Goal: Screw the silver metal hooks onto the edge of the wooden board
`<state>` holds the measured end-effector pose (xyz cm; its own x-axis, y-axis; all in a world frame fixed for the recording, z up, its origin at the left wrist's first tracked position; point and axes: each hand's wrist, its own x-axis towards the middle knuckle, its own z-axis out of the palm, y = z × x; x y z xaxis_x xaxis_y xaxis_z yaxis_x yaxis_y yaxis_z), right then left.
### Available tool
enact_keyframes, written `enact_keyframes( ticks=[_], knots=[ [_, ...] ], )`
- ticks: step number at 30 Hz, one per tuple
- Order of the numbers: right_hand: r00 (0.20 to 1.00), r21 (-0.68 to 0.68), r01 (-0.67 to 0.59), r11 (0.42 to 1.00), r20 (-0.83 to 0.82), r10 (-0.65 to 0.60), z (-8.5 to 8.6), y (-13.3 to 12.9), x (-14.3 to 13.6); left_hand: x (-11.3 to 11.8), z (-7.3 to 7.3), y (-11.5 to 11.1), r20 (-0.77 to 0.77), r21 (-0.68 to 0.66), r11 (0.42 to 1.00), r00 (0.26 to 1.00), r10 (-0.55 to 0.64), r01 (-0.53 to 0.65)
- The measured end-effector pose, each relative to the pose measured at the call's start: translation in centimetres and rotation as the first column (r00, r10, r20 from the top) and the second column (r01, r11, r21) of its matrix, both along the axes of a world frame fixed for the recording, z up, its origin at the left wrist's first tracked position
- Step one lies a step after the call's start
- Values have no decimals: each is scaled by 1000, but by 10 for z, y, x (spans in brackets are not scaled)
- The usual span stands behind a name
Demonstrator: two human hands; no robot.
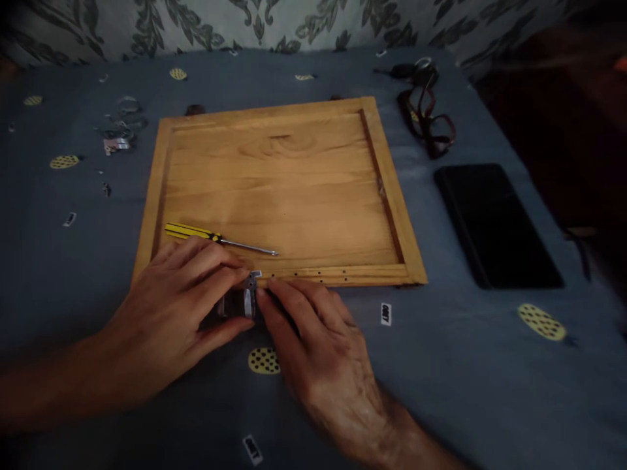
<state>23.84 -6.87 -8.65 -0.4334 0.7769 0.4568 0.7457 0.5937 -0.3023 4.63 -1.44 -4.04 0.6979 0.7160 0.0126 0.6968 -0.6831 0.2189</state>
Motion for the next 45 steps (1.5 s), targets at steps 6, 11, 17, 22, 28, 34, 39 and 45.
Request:
enact_keyframes(
  ticks=[6, 11, 17, 22, 28, 34, 39, 45],
  knots=[
    [1000, -39, 6, 999, -10, -7, 1, -1, 2, -1, 0, 0, 13, 4, 1000, 1000, 0, 0],
    [1000, -77, -4, 997, -19, 2, 2, -1, 3, 0, 1, 1, 23, -5, 1000, 1000, -3, 3],
    [1000, -85, 3, 996, 13, -2, 2, -1, 1, -1, 3, 1, 10, -21, 1000, 1000, -8, 8],
    [999, -77, 10, 997, 45, -7, 0, -2, 2, -1, 2, 1, 11, -16, 1000, 1000, 3, -3],
    [993, -57, 34, 998, 115, -27, 4, -1, -1, -2, 1, 1, 20, 1, 1000, 1000, -10, 10],
    [991, -16, 33, 999, 134, -30, 7, 1, -4, -1, 6, 1, -28, 4, 1000, 1000, 10, -10],
    [990, 23, 14, 1000, 140, -17, 8, 1, -5, -11, 26, 2, 5, 82, 997, 1000, 9, -9],
    [987, 37, 11, 999, 162, -17, 5, 1, -6, -41, 42, 13, 59, 142, 980, 989, 133, -140]
  ],
)
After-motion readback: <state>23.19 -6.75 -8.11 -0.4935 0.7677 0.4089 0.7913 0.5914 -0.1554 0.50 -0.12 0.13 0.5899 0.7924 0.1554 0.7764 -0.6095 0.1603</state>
